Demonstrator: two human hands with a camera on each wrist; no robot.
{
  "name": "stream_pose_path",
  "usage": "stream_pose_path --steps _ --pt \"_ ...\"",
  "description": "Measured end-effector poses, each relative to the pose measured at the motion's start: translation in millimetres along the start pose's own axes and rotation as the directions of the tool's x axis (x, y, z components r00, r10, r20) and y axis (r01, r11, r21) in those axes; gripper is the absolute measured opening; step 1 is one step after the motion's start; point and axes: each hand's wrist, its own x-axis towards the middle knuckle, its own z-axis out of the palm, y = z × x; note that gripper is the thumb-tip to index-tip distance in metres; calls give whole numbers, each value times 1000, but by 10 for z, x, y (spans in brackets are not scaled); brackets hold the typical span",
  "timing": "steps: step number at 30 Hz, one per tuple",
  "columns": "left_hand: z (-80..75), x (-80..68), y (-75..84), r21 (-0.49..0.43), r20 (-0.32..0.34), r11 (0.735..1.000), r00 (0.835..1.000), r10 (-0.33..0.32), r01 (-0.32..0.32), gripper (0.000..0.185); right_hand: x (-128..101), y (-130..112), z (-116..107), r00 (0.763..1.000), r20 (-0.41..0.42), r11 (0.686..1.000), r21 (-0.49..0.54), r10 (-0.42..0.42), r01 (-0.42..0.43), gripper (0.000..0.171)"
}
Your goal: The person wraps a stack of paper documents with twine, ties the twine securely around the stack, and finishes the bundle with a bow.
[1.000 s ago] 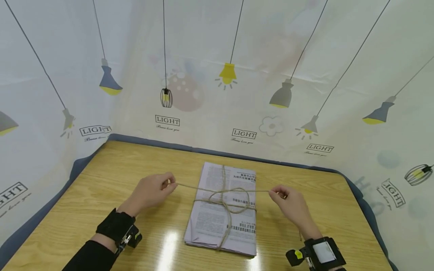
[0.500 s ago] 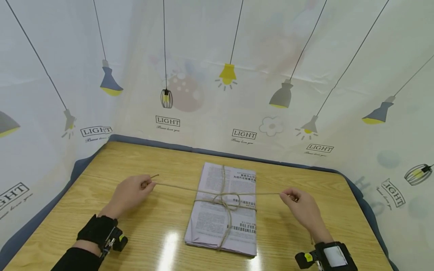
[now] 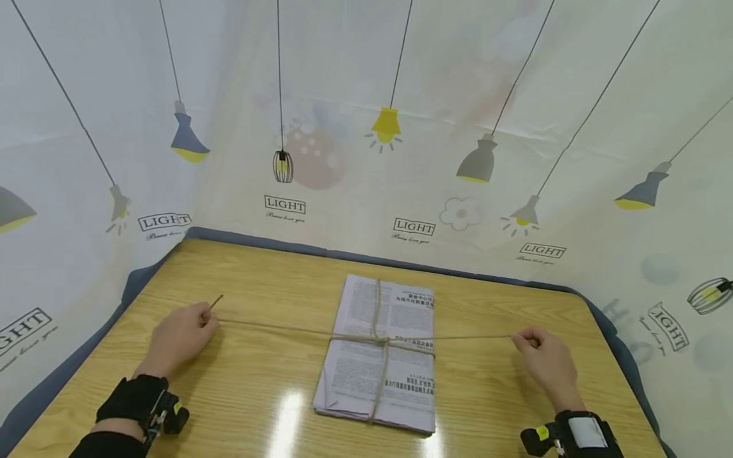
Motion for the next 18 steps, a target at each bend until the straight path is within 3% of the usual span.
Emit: stream_pose_path --steps 5,10,12,15,18 --pt "54 -25 35 13 -9 998 999 -54 54 23 16 48 60 999 -40 1000 6 -5 5 33" --pt "140 -21 151 18 5 998 998 -68 68 24 37 49 164 996 42 994 -71 -75 78 36" --pt "169 4 217 16 -6 998 998 -55 55 25 18 14 209 992 67 987 -113 -106 113 38" --pt "219 69 354 15 -40 999 999 -29 29 36 -39 -135 270 980 33 972 -127 -197 200 37" --pt "274 142 547 19 -55 999 998 41 -40 42 -109 -366 334 956 18 951 -100 -293 294 27"
